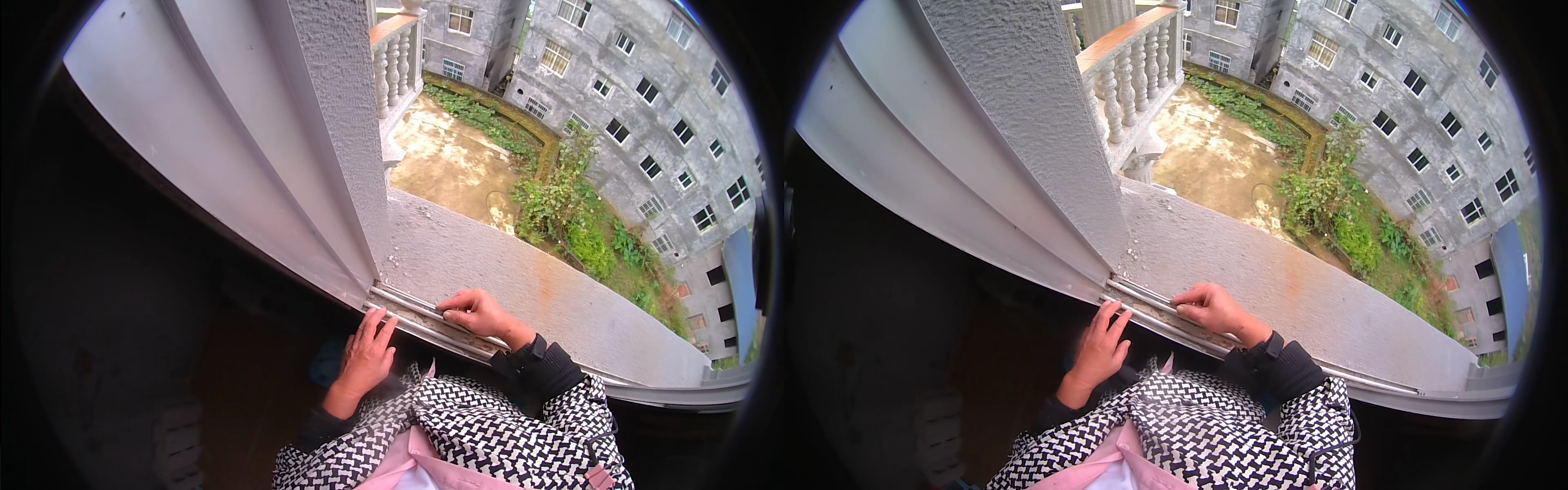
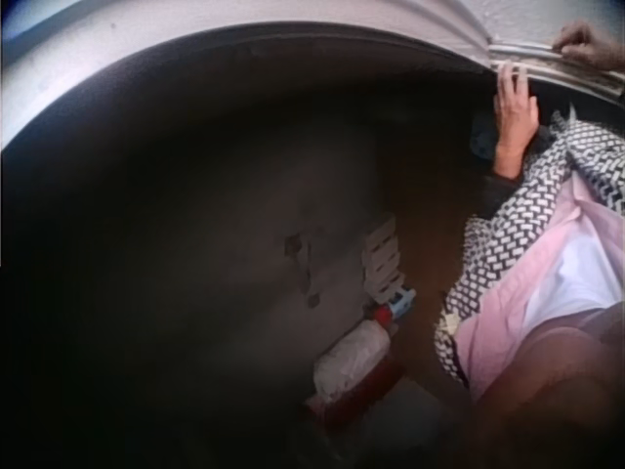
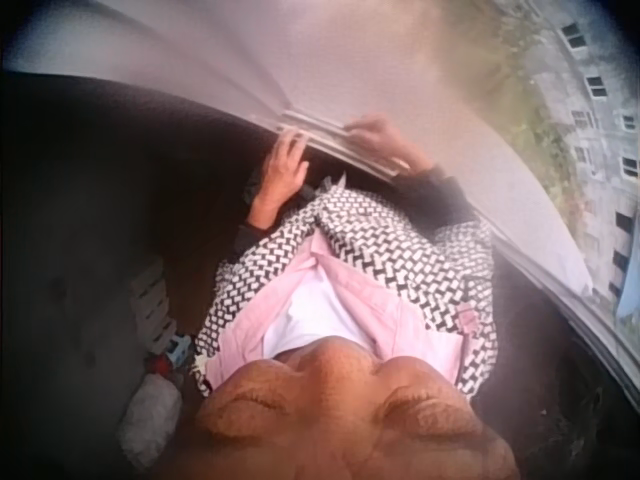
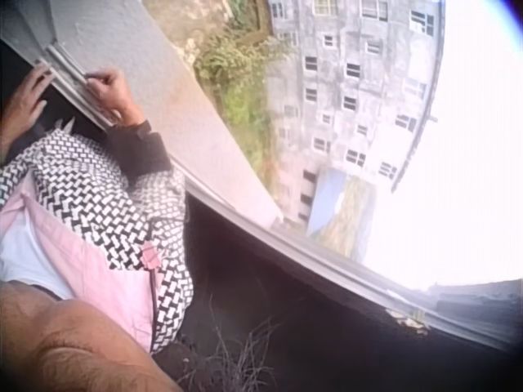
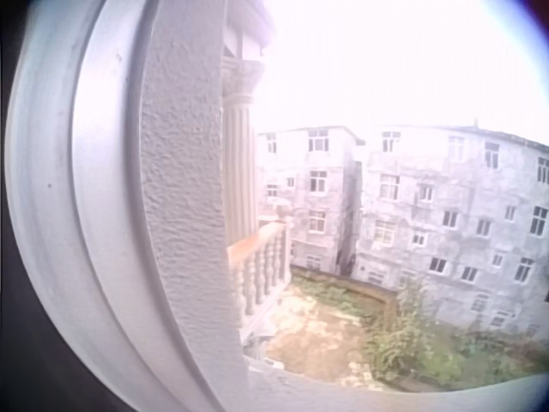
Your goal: The person uses a screwdriver to adjust or tighten screws along the lower track of a window frame. They repeatedly insert the tool into screw slots, turn it, and wipe the track with a cloth. The work is performed at a high-rise window with a view of a courtyard and adjacent buildings.
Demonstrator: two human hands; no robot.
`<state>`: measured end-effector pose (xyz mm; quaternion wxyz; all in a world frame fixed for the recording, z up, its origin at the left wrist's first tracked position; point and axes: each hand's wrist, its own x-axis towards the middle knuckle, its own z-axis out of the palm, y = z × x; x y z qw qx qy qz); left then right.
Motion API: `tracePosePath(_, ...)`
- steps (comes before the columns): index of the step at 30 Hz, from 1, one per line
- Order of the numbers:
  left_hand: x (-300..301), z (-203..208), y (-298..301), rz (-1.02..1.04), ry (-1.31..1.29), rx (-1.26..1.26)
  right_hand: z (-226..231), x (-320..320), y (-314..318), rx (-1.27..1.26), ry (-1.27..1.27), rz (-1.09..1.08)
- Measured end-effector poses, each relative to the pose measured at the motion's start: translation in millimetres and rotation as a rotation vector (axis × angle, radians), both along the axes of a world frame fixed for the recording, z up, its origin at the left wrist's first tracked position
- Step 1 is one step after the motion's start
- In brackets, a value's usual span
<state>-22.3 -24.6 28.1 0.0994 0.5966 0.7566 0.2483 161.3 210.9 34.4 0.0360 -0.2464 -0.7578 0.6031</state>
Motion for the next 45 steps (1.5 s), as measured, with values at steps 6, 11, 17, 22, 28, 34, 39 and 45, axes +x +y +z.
tracePosePath(6, 1.0, 8.4, 1.0, -0.006, -0.008, -0.001, 13.3, -6.2, 14.6, 0.37, 0.211, 0.163)
tracePosePath(11, -0.7, 6.9, 1.2, -0.012, -0.013, 0.026, 39.6, 33.4, 9.1, -0.314, -0.085, -0.257)
tracePosePath(17, -0.8, 5.1, 0.8, -0.023, -0.011, 0.028, 42.7, 54.3, -18.5, 0.348, -0.097, 0.027)
tracePosePath(22, -1.2, 4.1, 0.7, -0.025, 0.001, 0.015, 36.5, 31.8, -17.2, 0.556, -0.06, 0.12)
tracePosePath(28, -0.1, 3.7, 0.9, -0.017, 0.017, 0.017, 14.9, -3.8, -6.3, 0.588, 0.096, 0.142)
tracePosePath(34, 1.4, 2.2, 0.6, 0.002, 0.002, -0.003, 7.4, 20.8, -0.3, 0.02, 0.26, -0.076)
tracePosePath(39, 1.7, 0.2, -1.0, -0.001, 0.013, 0.017, 25.6, 54.0, -12.7, -0.046, -0.042, -0.254)
tracePosePath(45, 1.7, -1.8, -1.2, 0.002, 0.015, 0.008, 37.8, 43.5, -13.1, 0.511, -0.048, 0.11)
